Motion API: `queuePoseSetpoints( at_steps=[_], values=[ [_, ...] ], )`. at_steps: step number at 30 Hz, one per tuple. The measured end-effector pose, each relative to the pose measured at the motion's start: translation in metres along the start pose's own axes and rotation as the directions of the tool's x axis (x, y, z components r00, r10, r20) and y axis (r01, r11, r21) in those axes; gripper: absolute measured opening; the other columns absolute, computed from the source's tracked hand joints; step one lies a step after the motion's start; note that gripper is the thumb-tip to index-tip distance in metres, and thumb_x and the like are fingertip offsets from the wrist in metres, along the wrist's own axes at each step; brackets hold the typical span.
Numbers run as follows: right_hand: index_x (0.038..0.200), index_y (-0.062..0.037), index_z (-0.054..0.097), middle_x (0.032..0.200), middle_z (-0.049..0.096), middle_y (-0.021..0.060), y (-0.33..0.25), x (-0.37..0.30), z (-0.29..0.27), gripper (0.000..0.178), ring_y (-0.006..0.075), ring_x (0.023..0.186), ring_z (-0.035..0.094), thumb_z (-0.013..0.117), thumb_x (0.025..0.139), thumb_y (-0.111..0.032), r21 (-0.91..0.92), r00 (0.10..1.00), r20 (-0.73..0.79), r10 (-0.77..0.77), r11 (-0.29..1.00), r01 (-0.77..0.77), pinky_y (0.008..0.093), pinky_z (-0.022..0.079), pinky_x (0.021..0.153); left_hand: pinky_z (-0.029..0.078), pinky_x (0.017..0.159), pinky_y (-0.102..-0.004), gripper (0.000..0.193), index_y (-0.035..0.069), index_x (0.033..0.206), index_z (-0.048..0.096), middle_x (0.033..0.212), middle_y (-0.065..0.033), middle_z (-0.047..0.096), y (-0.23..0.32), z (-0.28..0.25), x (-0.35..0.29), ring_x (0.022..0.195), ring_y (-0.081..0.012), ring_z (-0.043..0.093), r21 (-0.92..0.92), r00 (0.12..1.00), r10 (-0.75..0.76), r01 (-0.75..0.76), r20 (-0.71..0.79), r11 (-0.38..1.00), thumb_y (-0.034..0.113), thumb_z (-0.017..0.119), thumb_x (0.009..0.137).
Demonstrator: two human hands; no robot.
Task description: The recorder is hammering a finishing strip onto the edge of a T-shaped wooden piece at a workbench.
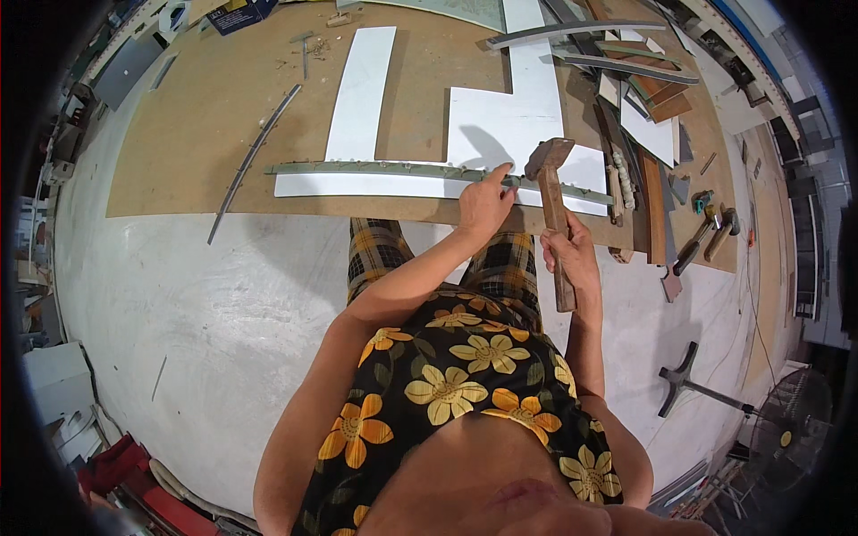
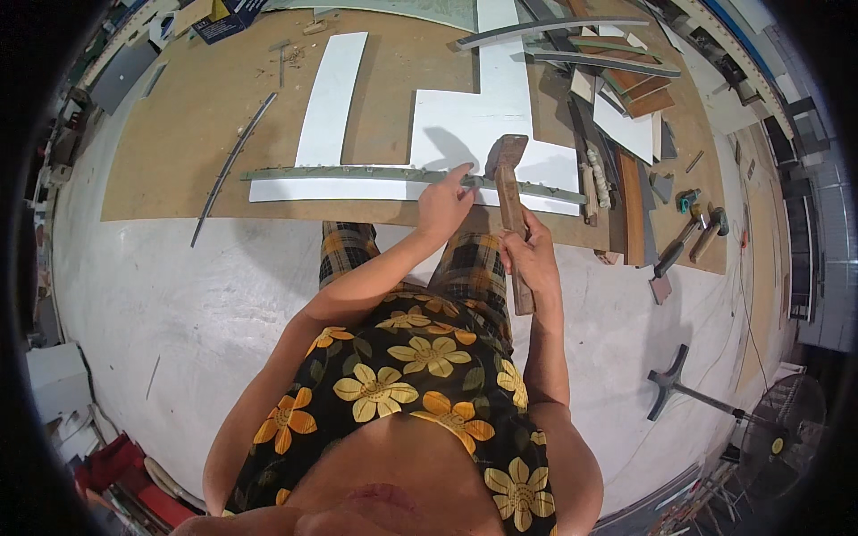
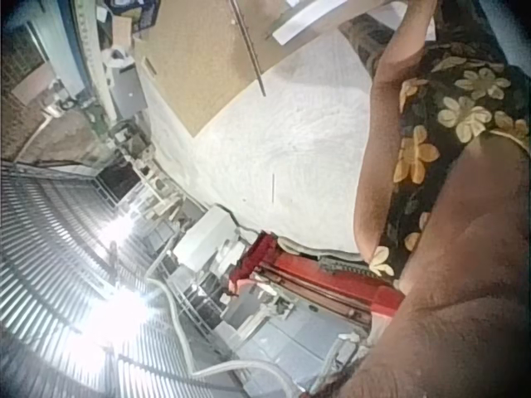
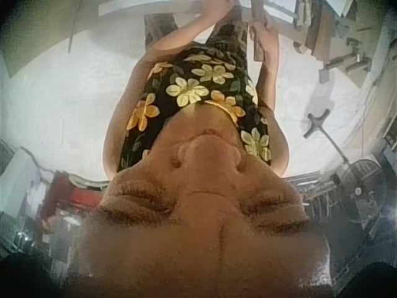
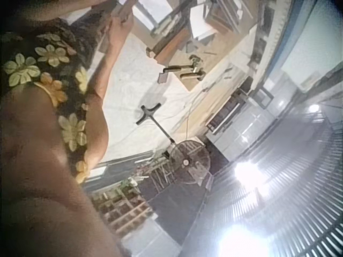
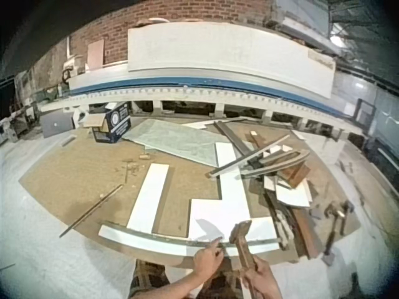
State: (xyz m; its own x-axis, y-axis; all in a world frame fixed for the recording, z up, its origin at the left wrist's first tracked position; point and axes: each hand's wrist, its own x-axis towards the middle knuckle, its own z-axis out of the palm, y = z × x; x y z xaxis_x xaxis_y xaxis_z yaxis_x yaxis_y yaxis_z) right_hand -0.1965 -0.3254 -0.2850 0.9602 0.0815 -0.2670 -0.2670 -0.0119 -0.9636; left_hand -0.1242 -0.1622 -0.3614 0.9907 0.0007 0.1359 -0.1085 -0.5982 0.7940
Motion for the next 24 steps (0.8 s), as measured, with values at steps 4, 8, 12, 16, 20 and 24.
queuePoseSetpoints(
  at_steps=[4, 8, 12, 16, 20, 24],
  values=[
    [0.123, -0.0004, 0.052, 0.066, 0.052, 0.0001, 0.008, 0.001, -0.002, 0.036, 0.0063, 0.044, 0.046, 0.056, 0.088, -0.007, -0.044, 1.0, 0.02, 0.016, 0.999, -0.015, 0.0222, 0.039, 0.039, 0.053, 0.064, -0.0436, 0.033, 0.007, 0.112, 0.066, 0.07, -0.0156, 0.067, 0.001, 0.01, 0.006, 0.068, -0.0343, 0.066, 0.05, 0.999, 0.039, -0.041, 0.025, 0.998, 0.019, 0.069, 0.082],
    [0.127, -0.0002, 0.051, 0.068, 0.053, 0.0004, 0.006, 0.002, -0.002, 0.039, 0.0067, 0.046, 0.046, 0.057, 0.089, -0.005, -0.01, 0.999, 0.034, 0.02, 1.0, -0.02, 0.0233, 0.038, 0.041, 0.054, 0.066, -0.0439, 0.025, 0.006, 0.104, 0.069, 0.074, -0.0171, 0.068, 0.001, 0.016, 0.008, 0.071, -0.0349, 0.067, 0.041, 0.999, 0.015, -0.016, 0.035, 0.999, 0.019, 0.069, 0.082],
    [0.127, -0.0002, 0.051, 0.067, 0.053, 0.0003, 0.007, 0.002, -0.001, 0.039, 0.0067, 0.046, 0.046, 0.057, 0.089, -0.005, -0.019, 0.998, 0.032, 0.053, 0.998, -0.052, 0.0227, 0.037, 0.041, 0.051, 0.066, -0.0459, 0.024, 0.006, 0.103, 0.07, 0.075, -0.0181, 0.067, 0.002, 0.015, 0.006, 0.074, -0.0368, 0.066, 0.073, 0.999, 0.01, -0.012, 0.034, 0.997, 0.021, 0.067, 0.085],
    [0.125, 0.0007, 0.051, 0.066, 0.053, 0.0005, 0.003, -0.001, -0.001, 0.038, 0.0068, 0.046, 0.047, 0.057, 0.089, -0.005, 0.005, 0.999, 0.034, 0.043, 0.999, -0.043, 0.0228, 0.037, 0.041, 0.052, 0.069, -0.0467, 0.023, 0.006, 0.101, 0.07, 0.076, -0.018, 0.068, 0.006, 0.012, 0.006, 0.076, -0.0374, 0.066, 0.103, 0.998, -0.007, 0.001, 0.062, 0.995, 0.022, 0.067, 0.085],
    [0.123, 0.0014, 0.052, 0.066, 0.053, 0.0006, 0.013, 0.001, -0.005, 0.035, 0.007, 0.046, 0.047, 0.057, 0.088, -0.005, -0.025, 0.999, 0.037, 0.025, 0.999, -0.024, 0.0231, 0.037, 0.041, 0.052, 0.07, -0.0467, 0.024, 0.006, 0.103, 0.069, 0.079, -0.0182, 0.068, 0.007, 0.011, 0.005, 0.077, -0.0376, 0.066, 0.057, 0.997, 0.011, -0.015, 0.071, 0.998, 0.023, 0.066, 0.085],
    [0.12, 0.0016, 0.052, 0.066, 0.053, 0.0007, 0.006, -0.004, -0.006, 0.033, 0.0074, 0.045, 0.047, 0.056, 0.088, -0.004, 0.036, 0.999, 0.016, 0.036, 0.999, -0.036, 0.0234, 0.038, 0.04, 0.054, 0.067, -0.0447, 0.027, 0.01, 0.108, 0.069, 0.079, -0.0181, 0.069, 0.006, 0.012, 0.005, 0.074, -0.0353, 0.068, 0.136, 0.998, 0.032, -0.04, 0.06, 0.99, 0.018, 0.069, 0.083]
  ],
)
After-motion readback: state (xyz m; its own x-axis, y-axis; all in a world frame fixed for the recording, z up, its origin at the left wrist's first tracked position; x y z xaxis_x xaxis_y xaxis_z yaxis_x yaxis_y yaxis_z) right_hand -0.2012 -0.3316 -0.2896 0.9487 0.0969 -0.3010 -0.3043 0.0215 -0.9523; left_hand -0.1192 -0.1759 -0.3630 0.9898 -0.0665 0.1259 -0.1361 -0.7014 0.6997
